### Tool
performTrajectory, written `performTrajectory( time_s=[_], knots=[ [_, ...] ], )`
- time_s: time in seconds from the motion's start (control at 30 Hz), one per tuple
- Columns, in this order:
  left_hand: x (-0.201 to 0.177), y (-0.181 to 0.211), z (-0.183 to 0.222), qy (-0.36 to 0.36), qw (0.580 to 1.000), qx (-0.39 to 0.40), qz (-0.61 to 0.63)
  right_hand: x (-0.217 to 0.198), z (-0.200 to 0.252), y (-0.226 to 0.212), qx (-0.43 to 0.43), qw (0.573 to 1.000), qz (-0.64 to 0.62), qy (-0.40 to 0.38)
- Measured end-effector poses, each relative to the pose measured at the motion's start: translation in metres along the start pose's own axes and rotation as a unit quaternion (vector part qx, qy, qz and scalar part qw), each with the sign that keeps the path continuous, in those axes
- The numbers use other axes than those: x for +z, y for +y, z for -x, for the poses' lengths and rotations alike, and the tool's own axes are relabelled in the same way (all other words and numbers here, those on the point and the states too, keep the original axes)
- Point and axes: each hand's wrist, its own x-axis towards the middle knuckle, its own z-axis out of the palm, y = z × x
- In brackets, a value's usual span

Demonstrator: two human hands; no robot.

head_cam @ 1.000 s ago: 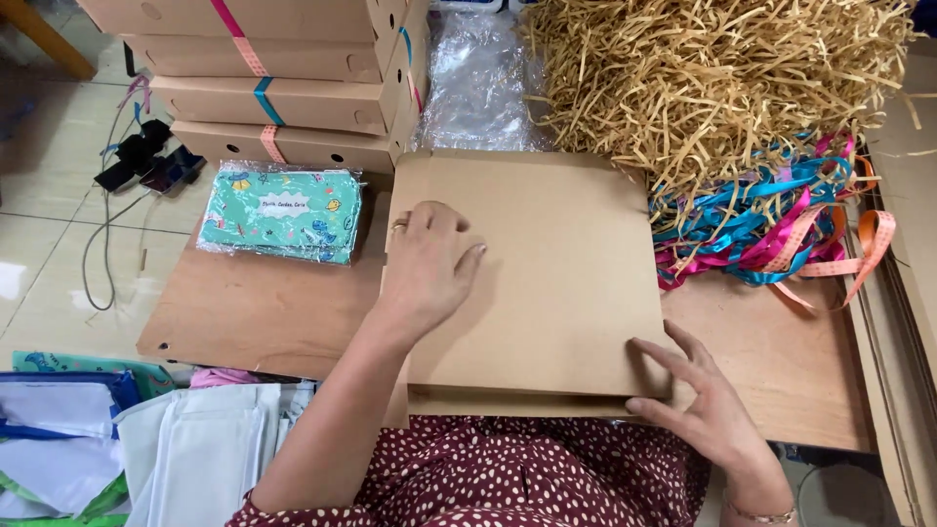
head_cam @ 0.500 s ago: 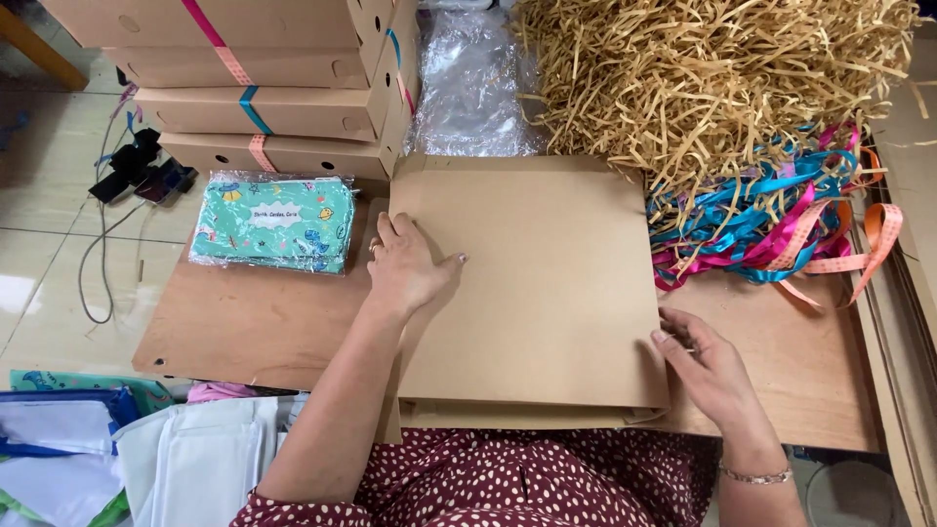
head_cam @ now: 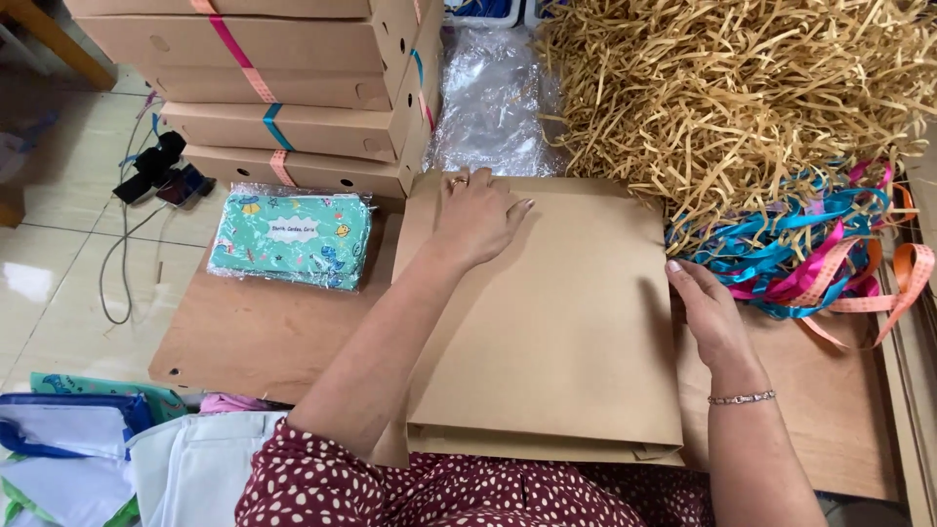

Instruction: The person assembles a brown cardboard box by folding the side flaps and tucking the tabs into the corresponding slots. They rotate the box to secure each side and ensure the structure is properly formed.

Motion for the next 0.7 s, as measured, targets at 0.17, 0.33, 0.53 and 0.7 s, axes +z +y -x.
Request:
performTrajectory(
  time_s=[0.17,0.33,0.53,0.7],
  knots=[
    [0.007,0.018,-0.024,-0.054,0.998,-0.033,0.025,0.017,0.035,-0.05,0.011,0.996,-0.074,-0.046],
    [-0.011,0.026,-0.031,-0.059,0.998,-0.027,0.028,0.017,0.061,-0.068,-0.03,0.989,-0.121,-0.08],
    [-0.057,0.047,-0.031,-0.088,0.993,0.007,0.083,0.001,0.081,-0.063,-0.101,0.972,-0.189,-0.093],
    [-0.077,0.065,-0.03,-0.152,0.98,0.022,0.128,-0.012,0.069,-0.041,-0.091,0.967,-0.214,-0.101]
  ],
)
